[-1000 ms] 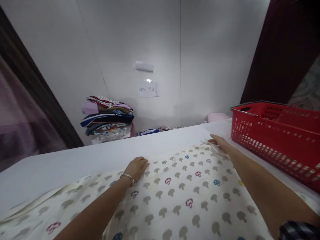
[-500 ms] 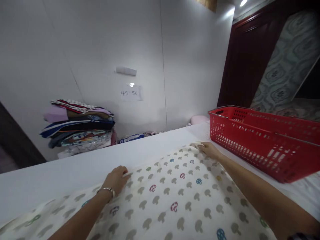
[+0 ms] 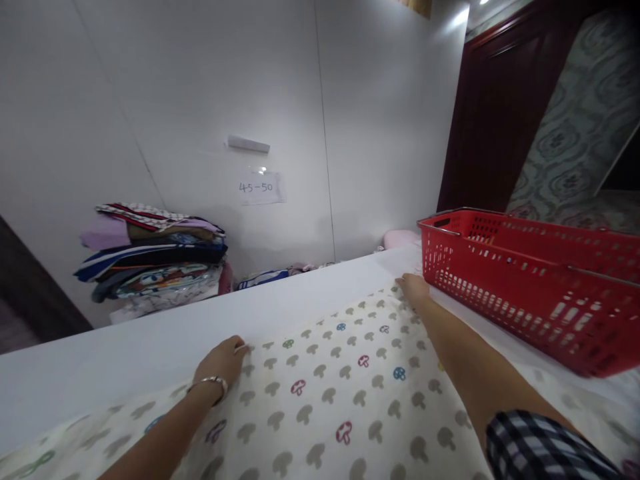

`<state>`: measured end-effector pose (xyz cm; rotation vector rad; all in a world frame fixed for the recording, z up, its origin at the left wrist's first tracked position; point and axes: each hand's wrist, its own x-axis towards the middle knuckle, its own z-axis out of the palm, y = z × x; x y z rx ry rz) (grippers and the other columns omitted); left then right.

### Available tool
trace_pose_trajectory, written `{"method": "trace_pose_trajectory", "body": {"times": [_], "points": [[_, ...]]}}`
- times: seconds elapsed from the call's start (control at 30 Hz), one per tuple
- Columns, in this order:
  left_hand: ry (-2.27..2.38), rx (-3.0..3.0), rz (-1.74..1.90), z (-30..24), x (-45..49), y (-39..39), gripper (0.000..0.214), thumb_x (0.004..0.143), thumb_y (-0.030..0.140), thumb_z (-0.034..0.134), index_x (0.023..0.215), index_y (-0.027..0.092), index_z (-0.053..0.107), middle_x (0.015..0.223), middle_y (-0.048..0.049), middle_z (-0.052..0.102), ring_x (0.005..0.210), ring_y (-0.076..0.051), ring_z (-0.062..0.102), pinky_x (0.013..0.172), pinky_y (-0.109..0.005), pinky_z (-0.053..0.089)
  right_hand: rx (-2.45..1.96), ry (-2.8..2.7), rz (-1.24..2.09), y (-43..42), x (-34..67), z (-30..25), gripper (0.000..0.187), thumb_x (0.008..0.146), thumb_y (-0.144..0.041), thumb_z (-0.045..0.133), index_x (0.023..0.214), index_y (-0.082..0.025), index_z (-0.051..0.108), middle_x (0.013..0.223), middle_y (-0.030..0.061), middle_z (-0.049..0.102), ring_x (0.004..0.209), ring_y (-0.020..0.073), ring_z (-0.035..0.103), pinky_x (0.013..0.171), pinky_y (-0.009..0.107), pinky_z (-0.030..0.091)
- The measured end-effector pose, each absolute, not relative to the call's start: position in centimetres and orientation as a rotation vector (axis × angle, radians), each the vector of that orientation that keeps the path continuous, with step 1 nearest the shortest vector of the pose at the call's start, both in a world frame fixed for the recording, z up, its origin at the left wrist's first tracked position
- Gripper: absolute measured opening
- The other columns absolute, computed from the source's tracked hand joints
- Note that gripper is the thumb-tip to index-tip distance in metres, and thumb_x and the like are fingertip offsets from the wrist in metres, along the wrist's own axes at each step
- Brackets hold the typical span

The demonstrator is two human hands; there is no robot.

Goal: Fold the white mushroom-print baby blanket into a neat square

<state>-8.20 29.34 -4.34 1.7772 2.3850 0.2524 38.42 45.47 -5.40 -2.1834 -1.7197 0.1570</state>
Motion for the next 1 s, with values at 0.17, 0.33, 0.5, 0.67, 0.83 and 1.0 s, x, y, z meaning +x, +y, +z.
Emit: {"method": "trace_pose_trajectory", "body": {"times": [0.17, 0.33, 0.5, 0.67, 0.83, 1.0], "points": [[2.429, 1.775, 0.25, -5.0, -8.3, 29.6, 0.025, 0.083, 0.033, 0.034, 0.086, 0.021, 0.056, 0.096, -0.0087, 0.065, 0.086, -0.022, 0.061, 0.069, -0.03, 0.042, -2.224, -1.808, 0.083, 45.9, 37.9, -5.8, 0.029, 0.085, -0.035, 0.046, 0.099, -0.018, 0.065, 0.1, 0.0105, 0.065, 0.096, 0.0187, 0.059, 0.076, 0.024, 0.04], [2.508, 1.698, 0.328, -5.5, -8.3, 29.9, 0.027, 0.086, 0.033, 0.029, 0.089, 0.02, 0.053, 0.1, -0.0101, 0.064, 0.086, -0.022, 0.061, 0.07, -0.031, 0.043, -2.241, -1.822, -0.023, 45.8, 38.1, -5.8, 0.035, 0.089, -0.039, 0.038, 0.1, -0.018, 0.064, 0.099, 0.0105, 0.065, 0.094, 0.0189, 0.058, 0.073, 0.025, 0.04], [2.579, 1.697, 0.26, -5.7, -7.8, 30.0, 0.029, 0.086, 0.032, 0.027, 0.089, 0.019, 0.054, 0.098, -0.0115, 0.063, 0.084, -0.023, 0.061, 0.068, -0.032, 0.043, -2.257, -1.824, -0.109, 46.3, 37.6, -6.2, 0.037, 0.089, -0.041, 0.039, 0.101, -0.016, 0.064, 0.105, 0.0137, 0.061, 0.101, 0.0231, 0.054, 0.079, 0.03, 0.038], [2.561, 1.841, 0.153, -5.5, -7.8, 29.7, 0.032, 0.084, 0.029, 0.028, 0.089, 0.018, 0.058, 0.096, -0.0117, 0.063, 0.089, -0.025, 0.06, 0.073, -0.035, 0.044, -2.271, -1.832, -0.091, 46.7, 38.4, -6.4, 0.04, 0.084, -0.042, 0.047, 0.107, -0.011, 0.059, 0.106, 0.0185, 0.061, 0.102, 0.0286, 0.053, 0.086, 0.04, 0.035], [2.516, 2.0, 0.328, -5.7, -8.3, 28.9, 0.042, 0.082, 0.035, 0.034, 0.112, 0.014, 0.055, 0.119, -0.0117, 0.056, 0.108, -0.025, 0.052, 0.091, -0.038, 0.042, -2.195, -1.875, 0.001, 43.7, 43.0, -5.2, 0.044, 0.082, -0.039, 0.052, 0.119, -0.015, 0.052, 0.111, 0.0125, 0.061, 0.1, 0.0213, 0.057, 0.083, 0.029, 0.039], [2.128, 2.457, 0.448, -6.9, -6.0, 26.2, 0.046, 0.08, 0.04, 0.037, 0.114, 0.017, 0.057, 0.127, -0.0086, 0.053, 0.118, -0.022, 0.047, 0.101, -0.037, 0.036, -2.167, -1.857, -0.008, 36.7, 48.3, -5.2, 0.031, 0.09, -0.027, 0.037, 0.106, -0.016, 0.061, 0.101, 0.0063, 0.066, 0.086, 0.0128, 0.061, 0.074, 0.018, 0.041]]}}
